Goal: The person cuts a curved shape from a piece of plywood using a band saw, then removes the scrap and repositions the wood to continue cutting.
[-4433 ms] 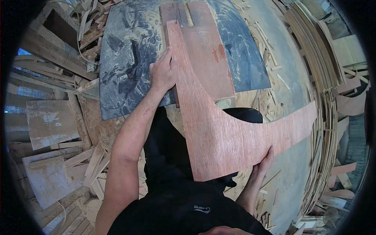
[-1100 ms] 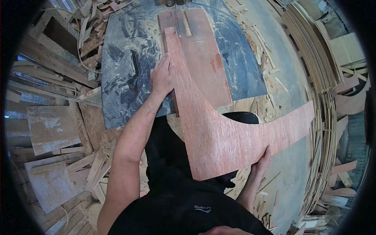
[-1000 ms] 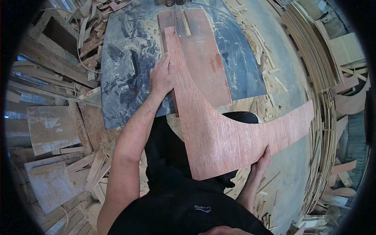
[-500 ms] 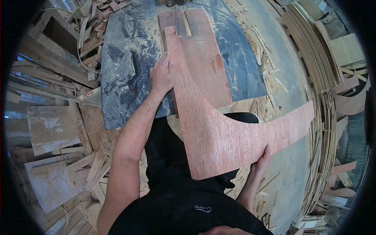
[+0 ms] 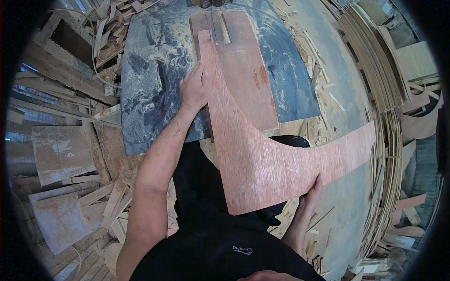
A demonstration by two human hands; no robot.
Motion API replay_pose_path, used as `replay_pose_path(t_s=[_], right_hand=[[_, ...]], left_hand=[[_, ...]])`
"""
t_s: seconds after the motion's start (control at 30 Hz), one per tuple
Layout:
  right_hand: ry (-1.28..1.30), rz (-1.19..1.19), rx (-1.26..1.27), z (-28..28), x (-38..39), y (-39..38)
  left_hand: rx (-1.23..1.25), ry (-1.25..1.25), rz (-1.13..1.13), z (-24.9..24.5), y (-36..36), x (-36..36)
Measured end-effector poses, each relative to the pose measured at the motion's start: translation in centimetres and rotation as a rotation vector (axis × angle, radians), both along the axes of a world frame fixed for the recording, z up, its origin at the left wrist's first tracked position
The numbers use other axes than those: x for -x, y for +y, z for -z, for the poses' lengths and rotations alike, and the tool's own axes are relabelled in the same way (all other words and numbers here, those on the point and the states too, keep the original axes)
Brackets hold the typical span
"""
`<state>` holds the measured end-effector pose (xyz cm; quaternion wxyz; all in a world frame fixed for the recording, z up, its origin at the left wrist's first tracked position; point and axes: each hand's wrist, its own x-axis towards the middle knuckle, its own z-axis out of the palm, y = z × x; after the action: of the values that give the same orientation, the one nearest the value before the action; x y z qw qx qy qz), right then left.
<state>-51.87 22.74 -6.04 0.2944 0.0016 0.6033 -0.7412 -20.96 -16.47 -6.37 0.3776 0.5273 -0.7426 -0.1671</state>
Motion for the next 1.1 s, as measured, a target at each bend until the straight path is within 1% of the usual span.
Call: replay_pose_path(t_s=[0.1, 0.4, 0.7, 1.0, 1.1], right_hand=[[0.036, 0.0, -0.008, 0.3, 0.1, 0.0], [0.035, -0.01, 0.009, 0.7, 0.4, -0.3], [0.06, 0.012, 0.004, 0.3, 0.3, -1.0], [0.005, -0.012, 0.057, 1.6, 1.6, -0.9], [0.015, -0.001, 0.0, 0.7, 1.2, -1.4]], left_hand=[[-0.007, -0.012, -0.01, -0.2, 0.1, 0.0], [0.032, 0.015, 0.0, 0.1, -0.6, 0.0], [0.0, -0.005, -0.01, 0.0, -0.7, 0.2], [0.001, -0.006, -0.031, 0.4, -1.1, 0.3], [0.017, 0.009, -0.031, 0.1, -1.1, 0.4]])
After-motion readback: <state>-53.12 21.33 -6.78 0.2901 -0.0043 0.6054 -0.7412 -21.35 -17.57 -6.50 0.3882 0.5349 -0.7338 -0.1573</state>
